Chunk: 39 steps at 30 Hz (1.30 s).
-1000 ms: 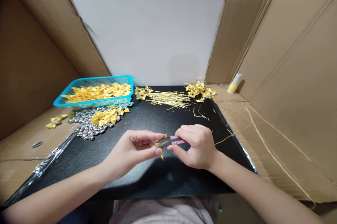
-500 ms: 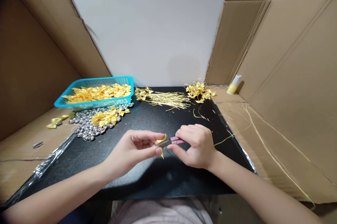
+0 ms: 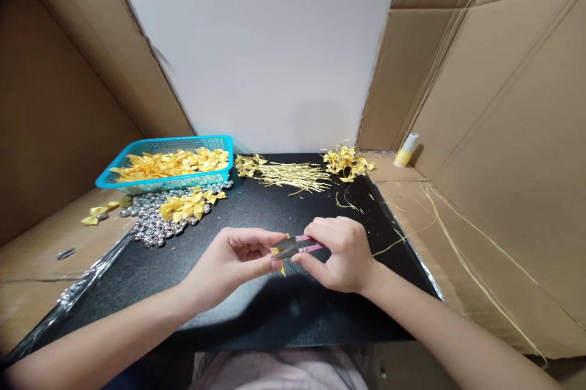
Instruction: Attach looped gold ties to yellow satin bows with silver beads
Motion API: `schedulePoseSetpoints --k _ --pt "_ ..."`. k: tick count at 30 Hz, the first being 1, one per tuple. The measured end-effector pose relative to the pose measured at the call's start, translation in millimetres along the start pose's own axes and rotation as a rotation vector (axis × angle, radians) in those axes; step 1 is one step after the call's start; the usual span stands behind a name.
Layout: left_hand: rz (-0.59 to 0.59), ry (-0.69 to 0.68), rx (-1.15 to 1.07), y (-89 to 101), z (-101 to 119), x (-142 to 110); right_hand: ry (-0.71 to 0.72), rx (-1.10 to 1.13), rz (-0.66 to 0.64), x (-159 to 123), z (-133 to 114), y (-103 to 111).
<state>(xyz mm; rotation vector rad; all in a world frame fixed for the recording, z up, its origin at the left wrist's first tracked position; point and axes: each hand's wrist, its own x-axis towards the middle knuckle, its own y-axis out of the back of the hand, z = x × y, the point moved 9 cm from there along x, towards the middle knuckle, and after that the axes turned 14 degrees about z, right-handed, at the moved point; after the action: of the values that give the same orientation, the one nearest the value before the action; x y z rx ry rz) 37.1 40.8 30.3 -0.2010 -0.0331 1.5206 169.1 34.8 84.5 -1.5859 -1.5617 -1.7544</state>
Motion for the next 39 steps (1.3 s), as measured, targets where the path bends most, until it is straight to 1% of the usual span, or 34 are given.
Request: schedulePoseSetpoints --k 11,13,15,16,18,19,21,22,23,24,26,27,28,29,30,31,33,36,39 --pt "0.017 -0.006 0.024 2.0 0 1 0.066 -0.044 0.049 0 -6 4" --pt "0.015 -0.012 0.039 2.2 -2 1 0.048 -0.017 0.046 1 -2 5" --pt "0.020 -0.027 0.070 3.8 -2 4 -0.053 0.014 0.043 7 15 4" --pt "0.021 -0.036 0.095 5.4 -1 6 -0.134 0.015 0.035 11 30 1" --pt "0.022 -0.071 0.168 11.0 5 16 -0.321 -0.059 0.009 18 69 -10" --pt "0.024 -0.104 0.215 15.3 11 23 -0.393 -0.124 -0.042 21 89 -20" --pt "0.050 -0.230 0.353 27.4 34 43 -0.500 -0.286 -0.160 24 128 -44" --pt "0.096 -0.338 0.443 35.6 52 54 -0.542 -0.357 -0.246 23 146 -59" --pt "0.117 -0.448 0.577 40.5 70 65 -0.558 -0.375 -0.273 24 159 -71" --pt "0.132 -0.583 0.733 42.5 89 74 -0.559 -0.379 -0.291 26 168 -84" --pt "0.090 -0.837 1.003 36.2 123 88 -0.552 -0.379 -0.304 27 181 -105" --pt "0.106 -0.926 1.066 34.9 139 94 -0.553 -0.381 -0.300 28 186 -114" --pt "0.137 -0.971 1.086 35.0 153 100 -0.560 -0.384 -0.295 28 189 -120" --pt "0.113 -0.976 1.117 31.6 162 107 -0.573 -0.386 -0.286 27 192 -126" --pt "0.023 -0.965 1.197 23.7 164 112 -0.591 -0.385 -0.276 27 195 -129" --pt "-0.011 -0.944 1.256 19.5 166 117 -0.612 -0.380 -0.266 27 197 -132" --pt "-0.025 -0.847 1.320 18.1 169 126 -0.654 -0.351 -0.242 28 200 -135" --pt "0.003 -0.697 1.309 27.1 167 135 -0.708 -0.270 -0.179 32 198 -131" --pt "0.039 -0.622 1.240 41.4 162 141 -0.747 -0.123 -0.100 37 180 -123"
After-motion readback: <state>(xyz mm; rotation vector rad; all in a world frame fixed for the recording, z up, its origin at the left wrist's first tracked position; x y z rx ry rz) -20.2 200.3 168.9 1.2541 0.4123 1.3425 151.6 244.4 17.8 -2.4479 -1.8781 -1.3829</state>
